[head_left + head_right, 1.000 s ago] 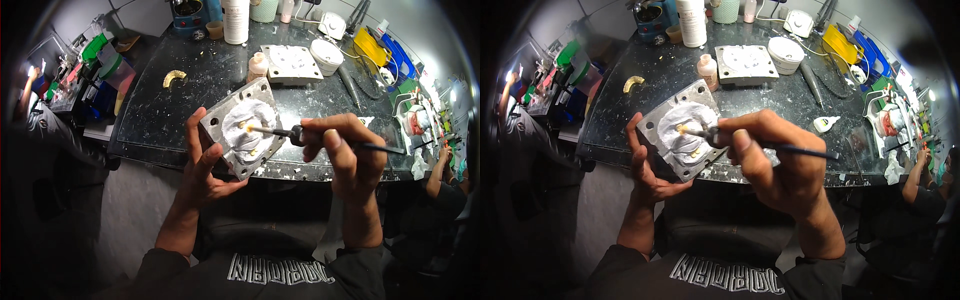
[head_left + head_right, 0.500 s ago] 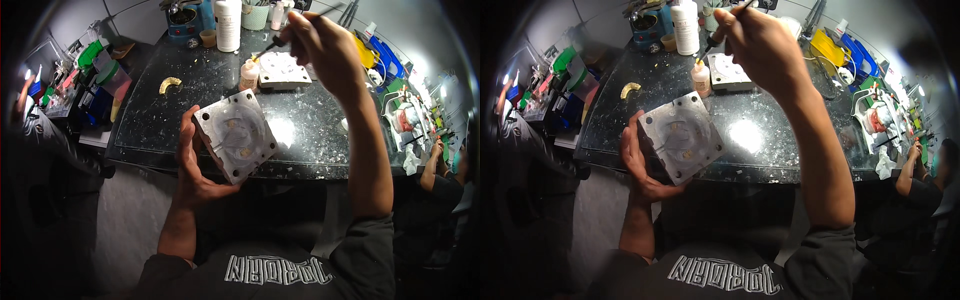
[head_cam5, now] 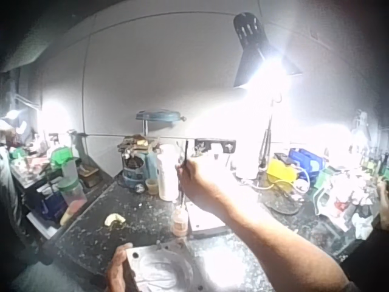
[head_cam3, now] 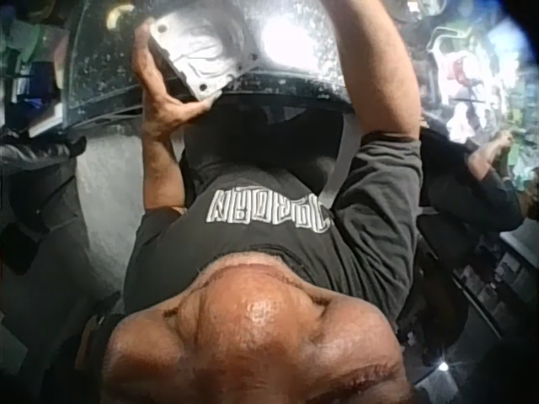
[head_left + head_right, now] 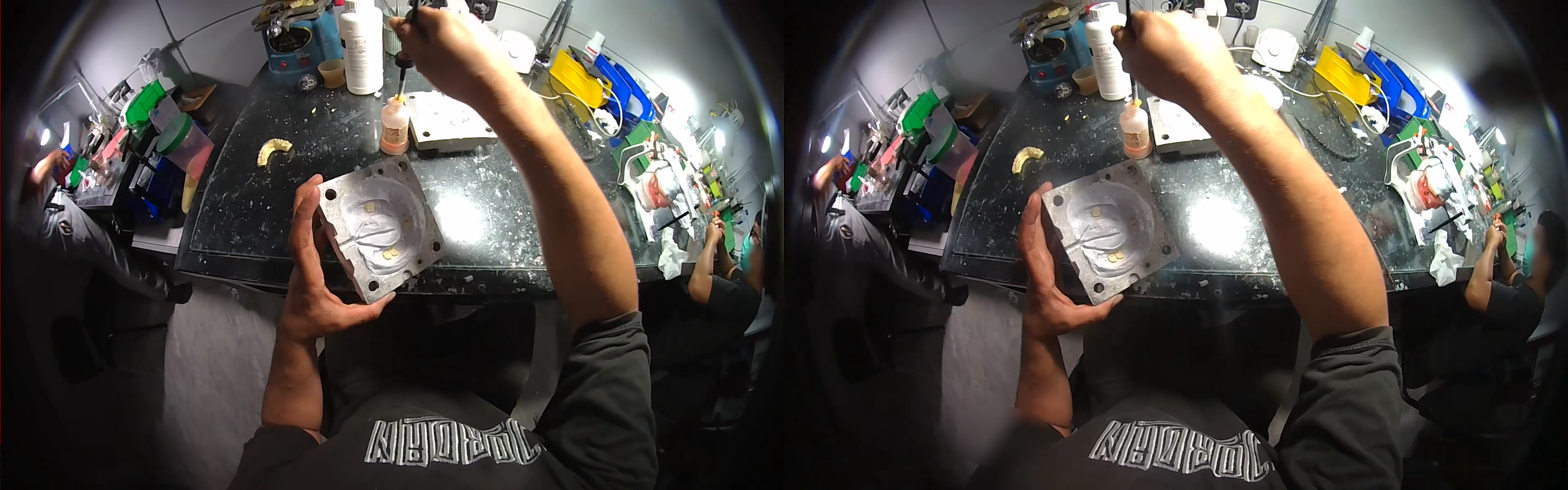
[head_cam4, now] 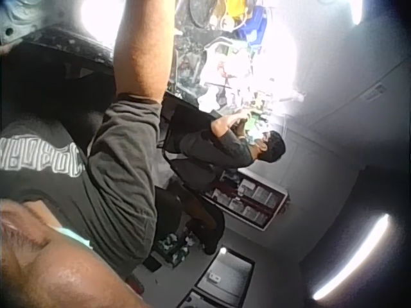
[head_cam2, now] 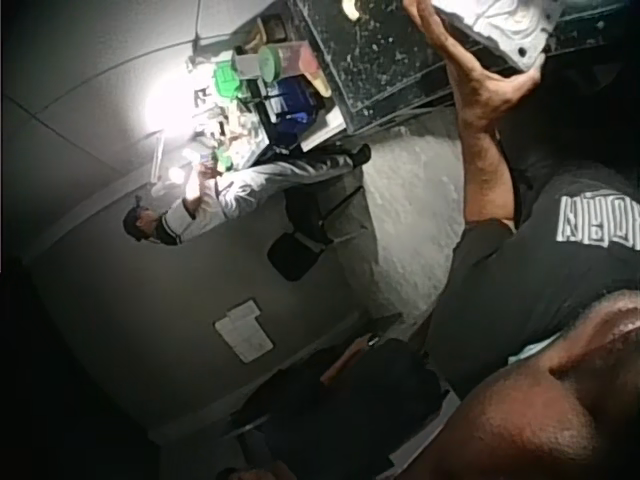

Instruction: The person applies a yellow substance to a white mold using a brush, then uses a rotary tool to smooth or shape the surface. The person holds the mold and works on it at a cluttered workbench.

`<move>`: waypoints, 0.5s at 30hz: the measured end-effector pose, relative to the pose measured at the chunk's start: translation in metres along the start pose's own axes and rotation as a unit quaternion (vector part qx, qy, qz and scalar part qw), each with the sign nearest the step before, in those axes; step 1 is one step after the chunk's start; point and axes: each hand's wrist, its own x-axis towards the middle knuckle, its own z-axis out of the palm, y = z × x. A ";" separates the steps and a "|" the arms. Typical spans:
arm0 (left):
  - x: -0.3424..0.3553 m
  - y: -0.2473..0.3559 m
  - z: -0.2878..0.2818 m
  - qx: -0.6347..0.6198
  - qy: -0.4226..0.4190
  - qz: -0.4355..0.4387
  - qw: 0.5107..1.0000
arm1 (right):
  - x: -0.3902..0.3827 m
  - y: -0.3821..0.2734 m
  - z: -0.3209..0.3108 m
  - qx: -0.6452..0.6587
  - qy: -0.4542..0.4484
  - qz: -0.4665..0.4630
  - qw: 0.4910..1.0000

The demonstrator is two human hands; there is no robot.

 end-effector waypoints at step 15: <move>0.031 0.005 -0.004 -0.412 0.238 -0.326 0.817 | 0.007 -0.020 0.018 -0.010 0.026 -0.023 0.999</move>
